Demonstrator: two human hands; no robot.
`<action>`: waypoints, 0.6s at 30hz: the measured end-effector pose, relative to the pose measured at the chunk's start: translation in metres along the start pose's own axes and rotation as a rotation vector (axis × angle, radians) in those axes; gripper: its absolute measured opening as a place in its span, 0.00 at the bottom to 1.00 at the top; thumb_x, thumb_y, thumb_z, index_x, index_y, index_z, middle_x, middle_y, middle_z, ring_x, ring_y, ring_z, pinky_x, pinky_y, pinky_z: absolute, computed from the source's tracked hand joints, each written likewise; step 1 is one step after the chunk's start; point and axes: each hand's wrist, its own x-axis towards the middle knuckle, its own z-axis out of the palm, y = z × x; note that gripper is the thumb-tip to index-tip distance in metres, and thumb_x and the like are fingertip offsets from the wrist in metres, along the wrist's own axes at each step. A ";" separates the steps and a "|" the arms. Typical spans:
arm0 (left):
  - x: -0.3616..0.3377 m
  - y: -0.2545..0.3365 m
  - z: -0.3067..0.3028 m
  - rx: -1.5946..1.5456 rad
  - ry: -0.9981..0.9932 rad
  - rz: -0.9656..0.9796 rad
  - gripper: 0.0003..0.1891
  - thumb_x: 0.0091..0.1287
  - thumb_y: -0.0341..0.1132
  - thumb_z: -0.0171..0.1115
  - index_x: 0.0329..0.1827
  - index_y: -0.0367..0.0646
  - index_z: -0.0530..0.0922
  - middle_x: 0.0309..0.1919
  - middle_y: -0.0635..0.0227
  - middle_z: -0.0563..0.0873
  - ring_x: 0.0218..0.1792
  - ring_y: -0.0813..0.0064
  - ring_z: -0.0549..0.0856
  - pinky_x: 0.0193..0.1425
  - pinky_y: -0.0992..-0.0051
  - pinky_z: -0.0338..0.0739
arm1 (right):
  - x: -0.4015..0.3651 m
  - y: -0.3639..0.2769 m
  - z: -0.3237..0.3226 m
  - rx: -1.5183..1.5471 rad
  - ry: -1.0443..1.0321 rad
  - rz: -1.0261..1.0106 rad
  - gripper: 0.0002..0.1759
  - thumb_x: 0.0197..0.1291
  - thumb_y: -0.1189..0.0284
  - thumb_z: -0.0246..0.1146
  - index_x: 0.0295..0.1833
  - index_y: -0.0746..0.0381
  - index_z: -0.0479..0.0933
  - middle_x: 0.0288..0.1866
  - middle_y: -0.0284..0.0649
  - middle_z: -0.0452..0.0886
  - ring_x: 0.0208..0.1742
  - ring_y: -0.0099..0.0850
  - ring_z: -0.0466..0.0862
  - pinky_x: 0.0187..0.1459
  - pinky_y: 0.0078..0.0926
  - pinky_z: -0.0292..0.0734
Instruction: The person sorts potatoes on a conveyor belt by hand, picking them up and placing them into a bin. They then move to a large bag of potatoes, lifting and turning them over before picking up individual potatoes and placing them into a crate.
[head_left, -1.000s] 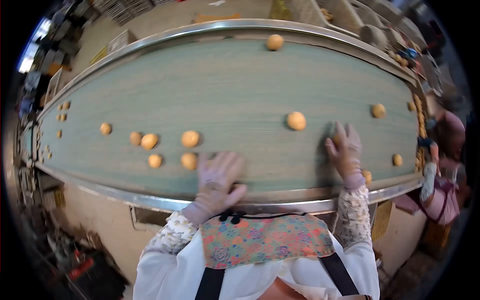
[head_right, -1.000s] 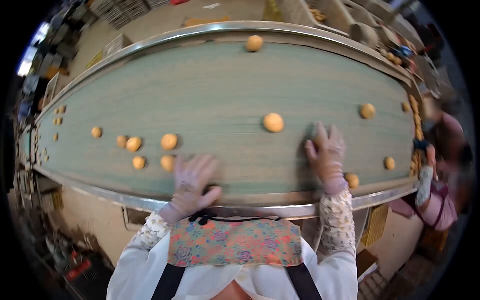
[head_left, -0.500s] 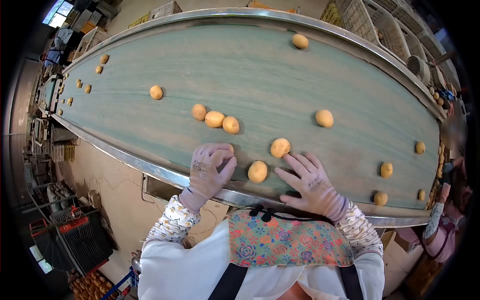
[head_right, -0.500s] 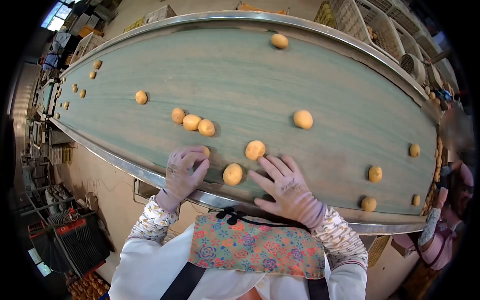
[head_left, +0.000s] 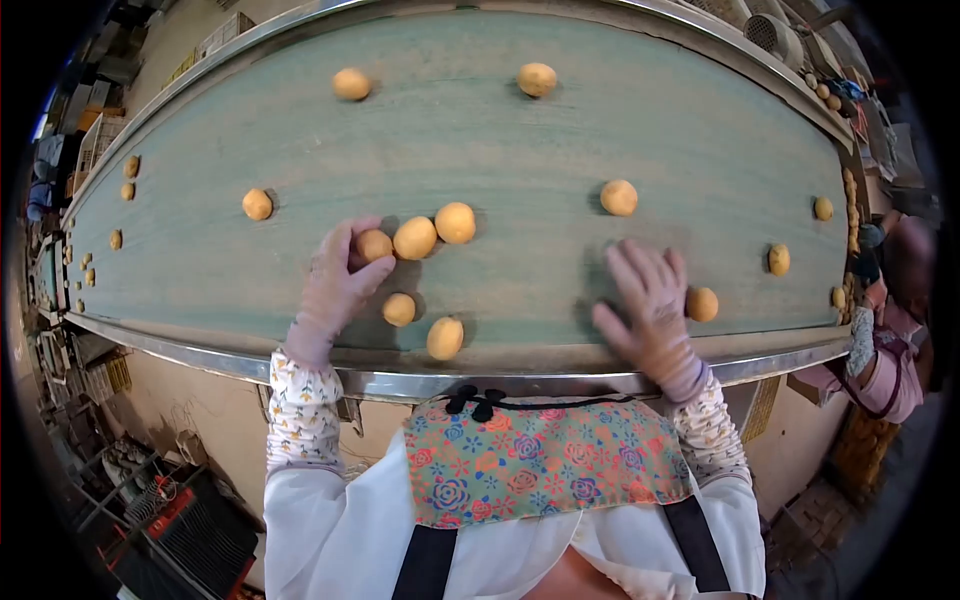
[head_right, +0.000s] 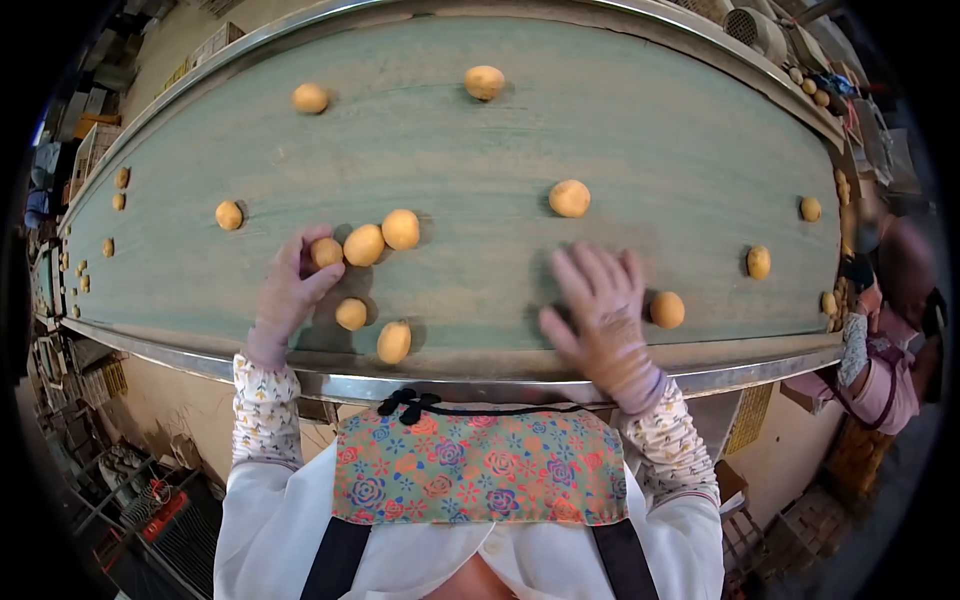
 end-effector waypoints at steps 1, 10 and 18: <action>-0.005 -0.003 0.001 -0.327 -0.068 -0.132 0.20 0.68 0.33 0.69 0.63 0.45 0.77 0.50 0.65 0.85 0.47 0.72 0.84 0.50 0.72 0.79 | 0.000 -0.010 -0.002 0.127 -0.130 -0.071 0.39 0.57 0.58 0.71 0.73 0.61 0.72 0.71 0.53 0.72 0.70 0.53 0.72 0.74 0.55 0.59; -0.038 -0.008 -0.016 -0.800 -0.196 -0.236 0.30 0.82 0.55 0.42 0.64 0.34 0.75 0.38 0.64 0.86 0.33 0.76 0.81 0.48 0.72 0.79 | 0.094 -0.095 0.016 0.230 0.008 -0.190 0.41 0.54 0.57 0.73 0.73 0.59 0.72 0.71 0.55 0.72 0.72 0.51 0.72 0.73 0.56 0.62; -0.052 -0.003 -0.028 -1.179 -0.410 -0.251 0.36 0.81 0.58 0.37 0.69 0.30 0.72 0.39 0.59 0.87 0.34 0.70 0.83 0.56 0.65 0.79 | 0.101 -0.113 0.048 0.130 -0.155 -0.313 0.41 0.54 0.53 0.73 0.71 0.58 0.74 0.69 0.47 0.75 0.71 0.47 0.73 0.74 0.60 0.57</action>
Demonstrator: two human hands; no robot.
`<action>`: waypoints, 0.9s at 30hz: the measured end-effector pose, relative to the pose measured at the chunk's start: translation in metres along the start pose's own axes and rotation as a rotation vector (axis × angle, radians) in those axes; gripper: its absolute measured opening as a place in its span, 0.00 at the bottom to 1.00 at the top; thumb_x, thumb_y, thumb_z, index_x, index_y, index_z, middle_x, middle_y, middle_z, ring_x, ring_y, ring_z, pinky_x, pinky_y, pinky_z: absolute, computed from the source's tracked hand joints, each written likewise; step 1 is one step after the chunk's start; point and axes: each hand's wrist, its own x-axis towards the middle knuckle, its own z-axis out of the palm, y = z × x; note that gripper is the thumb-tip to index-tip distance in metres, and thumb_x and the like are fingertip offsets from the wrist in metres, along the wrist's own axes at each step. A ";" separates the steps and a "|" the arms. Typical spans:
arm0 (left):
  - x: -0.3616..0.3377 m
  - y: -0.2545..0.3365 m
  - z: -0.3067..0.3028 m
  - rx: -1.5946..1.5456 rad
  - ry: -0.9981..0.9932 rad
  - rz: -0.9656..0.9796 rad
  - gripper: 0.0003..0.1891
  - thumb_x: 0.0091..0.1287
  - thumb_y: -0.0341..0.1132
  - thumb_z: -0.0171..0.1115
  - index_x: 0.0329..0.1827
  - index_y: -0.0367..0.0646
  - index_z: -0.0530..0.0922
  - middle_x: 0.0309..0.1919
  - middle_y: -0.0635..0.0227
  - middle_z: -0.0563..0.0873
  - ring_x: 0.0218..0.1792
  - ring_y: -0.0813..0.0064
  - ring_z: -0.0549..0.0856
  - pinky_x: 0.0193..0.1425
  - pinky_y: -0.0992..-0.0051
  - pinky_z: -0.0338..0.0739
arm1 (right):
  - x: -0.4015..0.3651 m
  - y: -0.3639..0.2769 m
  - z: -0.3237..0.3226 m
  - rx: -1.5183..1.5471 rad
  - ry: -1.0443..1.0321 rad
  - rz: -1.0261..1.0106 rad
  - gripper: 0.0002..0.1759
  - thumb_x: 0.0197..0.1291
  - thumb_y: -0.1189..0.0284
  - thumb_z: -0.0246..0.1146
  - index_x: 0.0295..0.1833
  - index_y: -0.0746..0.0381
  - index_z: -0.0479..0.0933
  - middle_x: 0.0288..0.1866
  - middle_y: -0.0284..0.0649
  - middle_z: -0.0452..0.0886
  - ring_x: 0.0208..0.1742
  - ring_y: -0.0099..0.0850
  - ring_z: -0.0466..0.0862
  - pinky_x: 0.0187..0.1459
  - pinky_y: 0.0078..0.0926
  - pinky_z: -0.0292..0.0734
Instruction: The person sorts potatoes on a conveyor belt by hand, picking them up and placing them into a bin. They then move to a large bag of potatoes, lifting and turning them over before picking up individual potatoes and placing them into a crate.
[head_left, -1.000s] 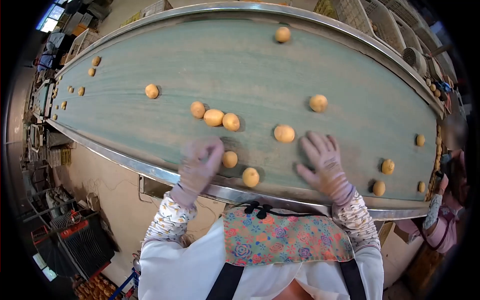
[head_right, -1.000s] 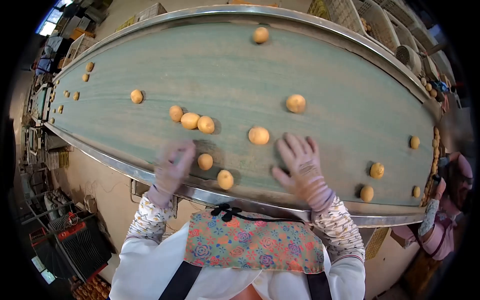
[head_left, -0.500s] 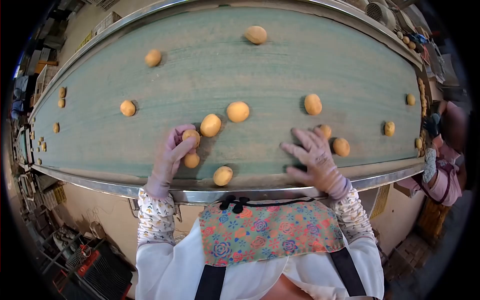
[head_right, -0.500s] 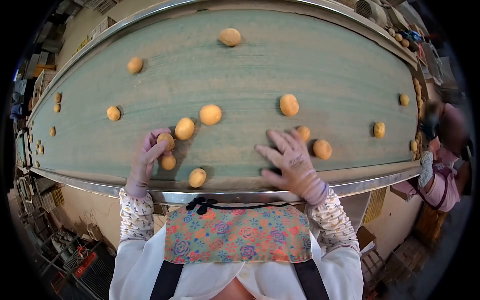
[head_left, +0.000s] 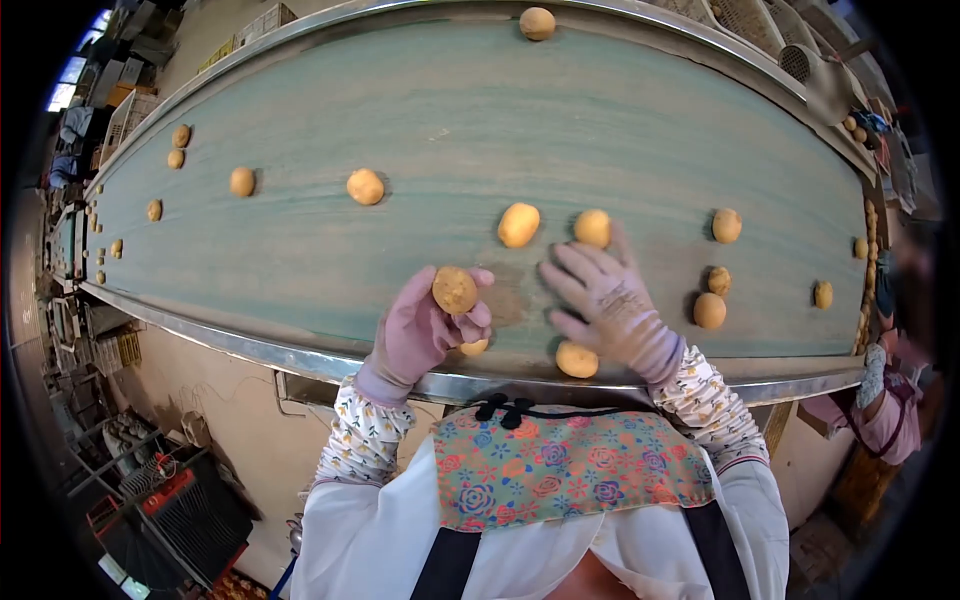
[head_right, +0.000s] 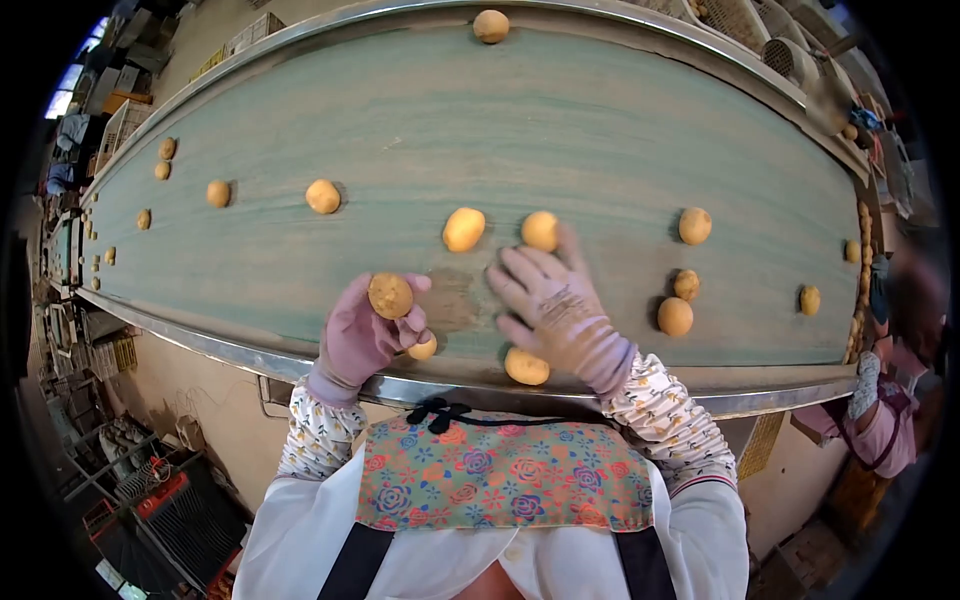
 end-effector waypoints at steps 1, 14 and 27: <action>-0.002 0.000 -0.001 0.009 -0.004 0.000 0.35 0.82 0.58 0.36 0.69 0.31 0.72 0.39 0.59 0.87 0.35 0.70 0.83 0.57 0.65 0.79 | -0.002 -0.003 -0.008 -0.008 0.016 0.098 0.41 0.54 0.54 0.73 0.72 0.59 0.73 0.69 0.48 0.75 0.71 0.47 0.74 0.74 0.59 0.58; -0.030 0.052 -0.029 1.210 0.277 0.265 0.21 0.75 0.35 0.62 0.69 0.38 0.76 0.42 0.65 0.88 0.42 0.76 0.85 0.50 0.73 0.80 | -0.012 -0.045 -0.021 0.817 0.439 0.388 0.30 0.60 0.75 0.68 0.70 0.61 0.73 0.48 0.47 0.81 0.48 0.43 0.83 0.51 0.35 0.79; -0.019 0.046 0.010 1.066 0.066 0.041 0.20 0.75 0.35 0.63 0.68 0.42 0.79 0.38 0.70 0.87 0.34 0.82 0.82 0.41 0.80 0.78 | -0.063 0.060 -0.051 0.021 0.550 0.727 0.26 0.55 0.72 0.66 0.62 0.56 0.77 0.58 0.49 0.79 0.58 0.52 0.79 0.61 0.44 0.76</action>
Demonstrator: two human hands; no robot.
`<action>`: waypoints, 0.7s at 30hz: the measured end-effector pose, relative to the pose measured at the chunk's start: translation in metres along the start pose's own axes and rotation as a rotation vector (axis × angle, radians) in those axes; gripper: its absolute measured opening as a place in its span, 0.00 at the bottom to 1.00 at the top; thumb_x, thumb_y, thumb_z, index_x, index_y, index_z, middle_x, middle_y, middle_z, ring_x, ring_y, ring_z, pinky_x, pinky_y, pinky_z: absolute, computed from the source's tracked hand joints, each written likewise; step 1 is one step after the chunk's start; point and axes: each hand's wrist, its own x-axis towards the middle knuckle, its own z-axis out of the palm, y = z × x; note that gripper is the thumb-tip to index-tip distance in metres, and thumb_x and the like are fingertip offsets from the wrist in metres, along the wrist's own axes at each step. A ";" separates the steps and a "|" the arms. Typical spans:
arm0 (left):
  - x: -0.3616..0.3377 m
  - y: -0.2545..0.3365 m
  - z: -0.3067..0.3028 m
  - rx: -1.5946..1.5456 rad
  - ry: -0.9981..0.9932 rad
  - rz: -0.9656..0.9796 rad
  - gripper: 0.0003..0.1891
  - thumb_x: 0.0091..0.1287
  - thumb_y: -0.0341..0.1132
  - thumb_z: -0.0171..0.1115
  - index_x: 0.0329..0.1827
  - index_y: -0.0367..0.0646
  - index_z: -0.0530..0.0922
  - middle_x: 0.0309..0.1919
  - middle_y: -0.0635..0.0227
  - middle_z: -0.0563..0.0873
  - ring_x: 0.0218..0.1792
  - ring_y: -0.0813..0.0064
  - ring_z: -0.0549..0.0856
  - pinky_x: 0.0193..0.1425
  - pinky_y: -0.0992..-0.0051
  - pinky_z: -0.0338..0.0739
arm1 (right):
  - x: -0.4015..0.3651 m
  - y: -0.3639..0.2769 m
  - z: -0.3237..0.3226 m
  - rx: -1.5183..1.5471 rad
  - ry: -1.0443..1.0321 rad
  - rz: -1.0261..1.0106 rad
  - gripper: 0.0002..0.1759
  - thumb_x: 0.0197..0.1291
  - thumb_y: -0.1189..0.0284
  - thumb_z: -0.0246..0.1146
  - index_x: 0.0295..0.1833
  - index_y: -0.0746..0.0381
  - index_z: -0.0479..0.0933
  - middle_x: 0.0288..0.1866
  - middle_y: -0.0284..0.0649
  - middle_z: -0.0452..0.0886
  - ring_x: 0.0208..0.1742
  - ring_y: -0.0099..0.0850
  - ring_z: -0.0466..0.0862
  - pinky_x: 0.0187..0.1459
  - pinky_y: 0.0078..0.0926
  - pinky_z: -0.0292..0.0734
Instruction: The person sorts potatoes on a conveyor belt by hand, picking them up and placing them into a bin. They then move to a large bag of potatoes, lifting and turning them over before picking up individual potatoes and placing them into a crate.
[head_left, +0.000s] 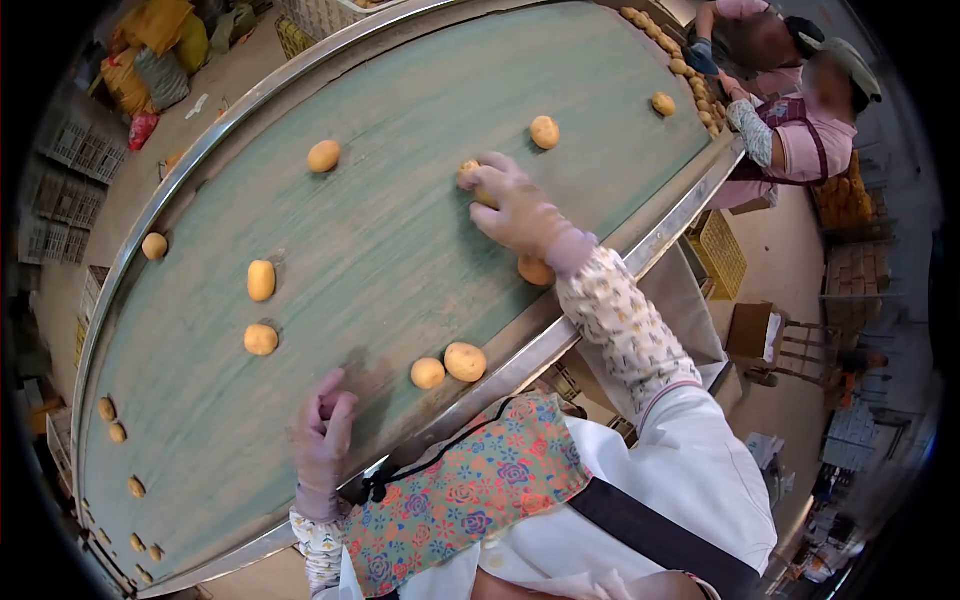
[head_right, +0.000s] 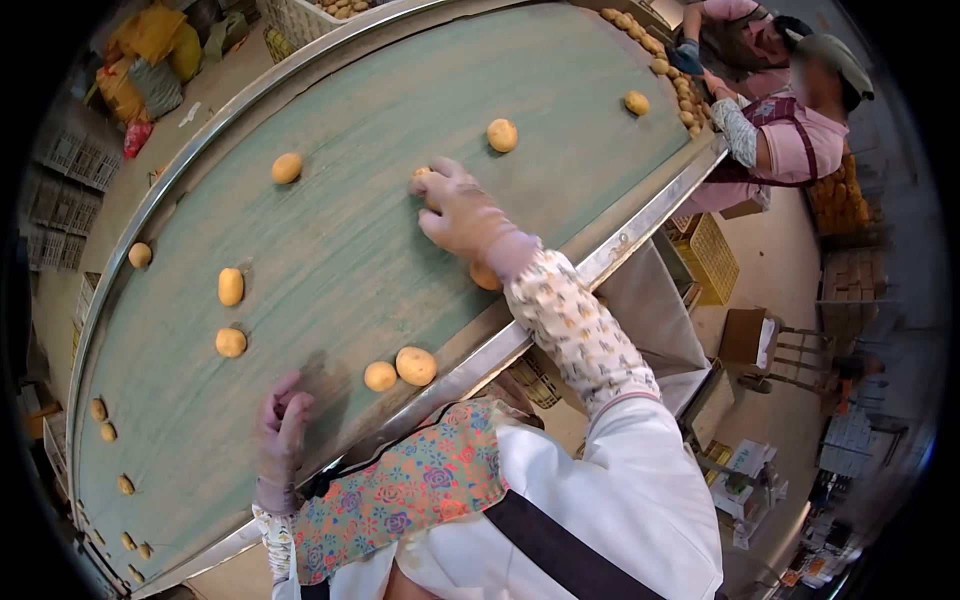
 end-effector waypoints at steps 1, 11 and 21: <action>-0.003 0.002 0.003 0.027 -0.034 0.054 0.20 0.75 0.35 0.63 0.68 0.42 0.79 0.39 0.69 0.87 0.35 0.82 0.83 0.41 0.80 0.78 | 0.011 -0.001 0.006 -0.001 -0.069 0.013 0.25 0.56 0.72 0.65 0.62 0.54 0.77 0.61 0.49 0.77 0.61 0.52 0.79 0.64 0.44 0.75; -0.026 -0.045 -0.031 0.011 0.004 0.153 0.23 0.76 0.36 0.62 0.71 0.38 0.75 0.47 0.63 0.88 0.45 0.79 0.83 0.52 0.78 0.78 | 0.028 -0.018 -0.030 -0.029 0.170 0.206 0.29 0.52 0.76 0.62 0.64 0.52 0.76 0.62 0.49 0.76 0.60 0.47 0.81 0.58 0.40 0.80; -0.031 -0.073 -0.030 0.469 0.185 0.399 0.21 0.75 0.37 0.63 0.67 0.33 0.78 0.49 0.55 0.88 0.46 0.69 0.86 0.54 0.70 0.79 | -0.241 0.152 -0.218 -0.807 0.421 0.699 0.37 0.53 0.68 0.69 0.72 0.54 0.73 0.68 0.54 0.73 0.59 0.50 0.82 0.59 0.42 0.81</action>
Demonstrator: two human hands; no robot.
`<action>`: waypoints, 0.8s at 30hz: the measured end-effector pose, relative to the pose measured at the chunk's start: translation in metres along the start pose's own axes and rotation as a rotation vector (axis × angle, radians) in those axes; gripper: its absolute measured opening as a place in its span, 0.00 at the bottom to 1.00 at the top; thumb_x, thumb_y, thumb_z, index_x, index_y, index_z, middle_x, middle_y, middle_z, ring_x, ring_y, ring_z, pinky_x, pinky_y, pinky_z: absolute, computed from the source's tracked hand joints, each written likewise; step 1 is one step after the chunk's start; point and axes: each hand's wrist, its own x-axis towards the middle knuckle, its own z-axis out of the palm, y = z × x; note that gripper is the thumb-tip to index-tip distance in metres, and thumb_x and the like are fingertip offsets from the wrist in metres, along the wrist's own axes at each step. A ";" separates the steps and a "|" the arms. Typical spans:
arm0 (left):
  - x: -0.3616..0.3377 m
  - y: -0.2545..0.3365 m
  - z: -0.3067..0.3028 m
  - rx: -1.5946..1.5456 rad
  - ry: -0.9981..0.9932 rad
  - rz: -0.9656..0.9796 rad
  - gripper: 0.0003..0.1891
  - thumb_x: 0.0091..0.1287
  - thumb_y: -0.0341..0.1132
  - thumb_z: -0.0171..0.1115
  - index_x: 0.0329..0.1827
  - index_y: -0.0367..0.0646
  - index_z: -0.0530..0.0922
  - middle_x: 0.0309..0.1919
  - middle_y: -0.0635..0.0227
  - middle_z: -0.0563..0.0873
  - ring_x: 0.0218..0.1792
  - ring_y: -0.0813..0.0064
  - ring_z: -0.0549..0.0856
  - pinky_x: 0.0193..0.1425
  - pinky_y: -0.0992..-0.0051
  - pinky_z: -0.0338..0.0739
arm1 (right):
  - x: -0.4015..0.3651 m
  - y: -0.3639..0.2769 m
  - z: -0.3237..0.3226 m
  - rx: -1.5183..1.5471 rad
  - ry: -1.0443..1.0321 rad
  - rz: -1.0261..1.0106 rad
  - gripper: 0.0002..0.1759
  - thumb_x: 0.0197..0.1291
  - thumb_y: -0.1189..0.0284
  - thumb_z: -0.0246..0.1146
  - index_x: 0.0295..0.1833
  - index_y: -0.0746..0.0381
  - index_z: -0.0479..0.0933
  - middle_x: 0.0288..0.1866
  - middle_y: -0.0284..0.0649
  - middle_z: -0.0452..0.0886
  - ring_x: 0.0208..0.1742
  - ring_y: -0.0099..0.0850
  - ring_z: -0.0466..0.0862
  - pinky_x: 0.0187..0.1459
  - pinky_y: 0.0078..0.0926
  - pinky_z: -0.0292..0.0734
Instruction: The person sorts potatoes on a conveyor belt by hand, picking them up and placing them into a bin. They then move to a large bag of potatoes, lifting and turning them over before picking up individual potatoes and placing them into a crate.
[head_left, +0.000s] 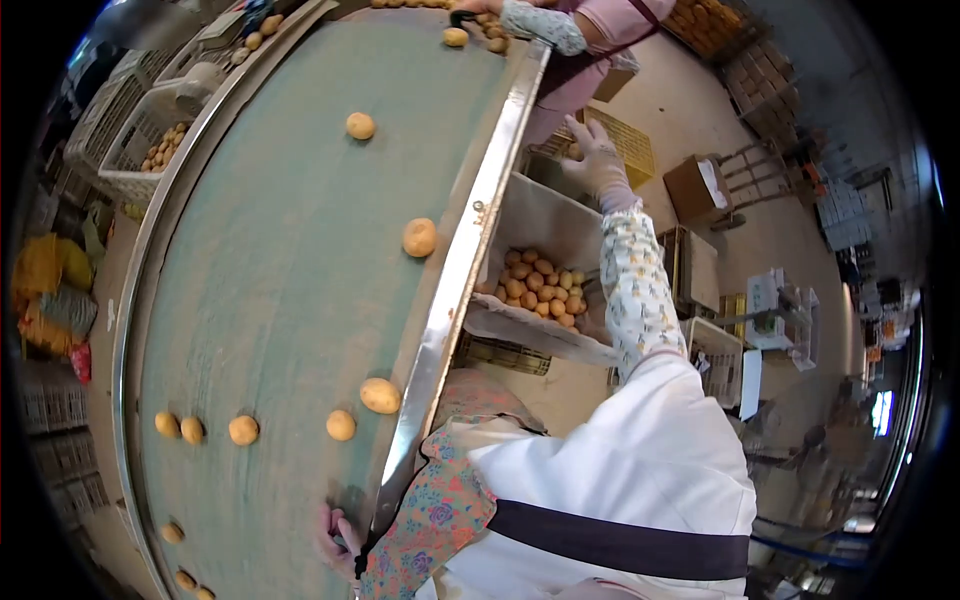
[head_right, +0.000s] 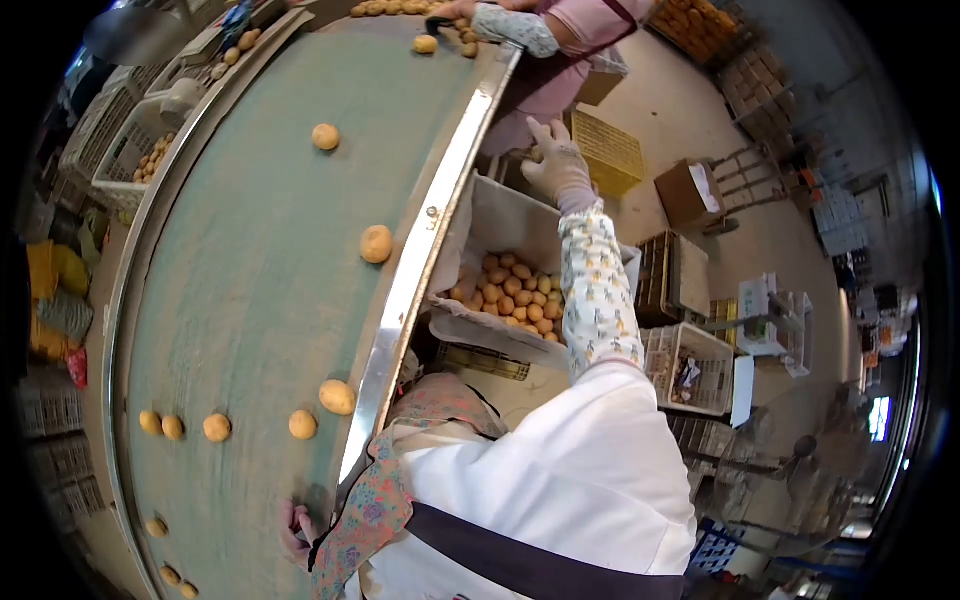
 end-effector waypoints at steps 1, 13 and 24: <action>0.002 0.001 -0.002 0.013 -0.012 0.003 0.21 0.75 0.36 0.62 0.66 0.33 0.79 0.49 0.55 0.88 0.46 0.69 0.86 0.54 0.70 0.79 | -0.015 0.014 -0.001 0.084 -0.076 0.151 0.38 0.57 0.62 0.69 0.75 0.55 0.71 0.64 0.54 0.78 0.58 0.49 0.83 0.61 0.40 0.80; 0.098 0.041 0.043 0.176 -0.352 0.815 0.37 0.67 0.49 0.68 0.74 0.35 0.71 0.67 0.49 0.78 0.67 0.53 0.77 0.73 0.57 0.69 | -0.473 0.078 -0.054 0.045 0.621 1.465 0.44 0.58 0.68 0.65 0.79 0.69 0.59 0.50 0.49 0.84 0.49 0.44 0.85 0.56 0.38 0.79; 0.117 0.145 0.108 0.363 -0.592 1.284 0.46 0.61 0.48 0.68 0.81 0.38 0.60 0.76 0.48 0.66 0.76 0.43 0.65 0.78 0.41 0.57 | -0.752 -0.020 -0.172 0.039 0.686 2.605 0.36 0.57 0.67 0.68 0.69 0.71 0.70 0.54 0.55 0.84 0.57 0.47 0.84 0.59 0.40 0.78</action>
